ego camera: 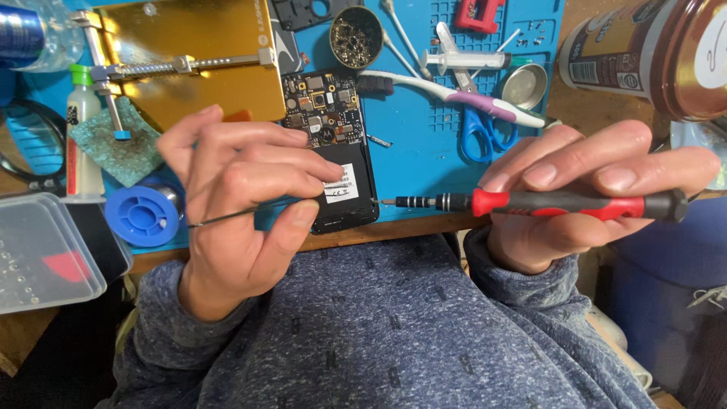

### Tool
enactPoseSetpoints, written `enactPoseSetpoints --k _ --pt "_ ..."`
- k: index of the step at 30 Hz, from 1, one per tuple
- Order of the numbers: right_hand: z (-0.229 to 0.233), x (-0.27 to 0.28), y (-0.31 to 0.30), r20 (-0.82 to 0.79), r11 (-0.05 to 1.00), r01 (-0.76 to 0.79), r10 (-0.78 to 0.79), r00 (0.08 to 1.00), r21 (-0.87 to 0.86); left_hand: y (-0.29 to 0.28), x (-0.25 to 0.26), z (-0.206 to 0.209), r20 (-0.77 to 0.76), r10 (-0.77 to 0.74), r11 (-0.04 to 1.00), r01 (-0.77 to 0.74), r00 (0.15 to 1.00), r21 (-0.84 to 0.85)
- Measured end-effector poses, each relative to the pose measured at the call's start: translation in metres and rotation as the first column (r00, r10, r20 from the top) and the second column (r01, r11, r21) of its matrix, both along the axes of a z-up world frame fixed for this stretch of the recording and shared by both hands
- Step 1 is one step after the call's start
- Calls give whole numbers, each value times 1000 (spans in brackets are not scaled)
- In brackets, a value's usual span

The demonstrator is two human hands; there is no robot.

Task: The person uses a screwdriver to remove screws from the back of a disassembled smartphone. They then use tweezers to pick up and place small screws on the workbench while handling the phone's internal components.

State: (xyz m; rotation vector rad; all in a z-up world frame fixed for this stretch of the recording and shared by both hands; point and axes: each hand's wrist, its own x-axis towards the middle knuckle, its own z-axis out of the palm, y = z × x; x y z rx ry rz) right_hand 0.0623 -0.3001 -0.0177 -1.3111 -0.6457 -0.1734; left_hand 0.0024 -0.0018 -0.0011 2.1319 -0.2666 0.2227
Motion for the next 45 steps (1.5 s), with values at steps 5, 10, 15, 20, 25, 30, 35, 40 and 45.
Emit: enactPoseSetpoints --k 5,10,15,20,25,30,35,40,45 --pt "-10 -6 -1 -83 995 63 -56 995 77 -4 -2 -8 -11 -28 996 27 1000 -88" --pt "-4 -2 13 -70 989 108 -101 992 100 -10 -6 -15 -81 -83 974 64 993 -216" --pt "4 -6 28 -123 968 198 -180 976 156 -12 -8 -26 -14 -128 978 124 992 -165" --pt "2 -8 20 -134 982 165 -152 979 93 -12 -4 -22 44 -110 978 116 993 -175" --pt "3 -8 24 -146 974 206 -191 971 95 -12 -1 -20 51 -107 977 114 993 -178" --pt "3 -8 29 -139 961 244 -226 964 131 -12 -1 -20 45 -103 978 110 994 -177" --pt "2 -10 26 -105 970 239 -232 967 50 -12 -3 -23 67 -104 987 111 992 -112" --pt "0 -9 21 -68 974 224 -221 973 46 -12 0 -21 91 -89 989 99 992 -108" --pt "0 -8 25 -48 971 233 -231 972 60 -13 0 -22 102 -86 990 96 991 -99"
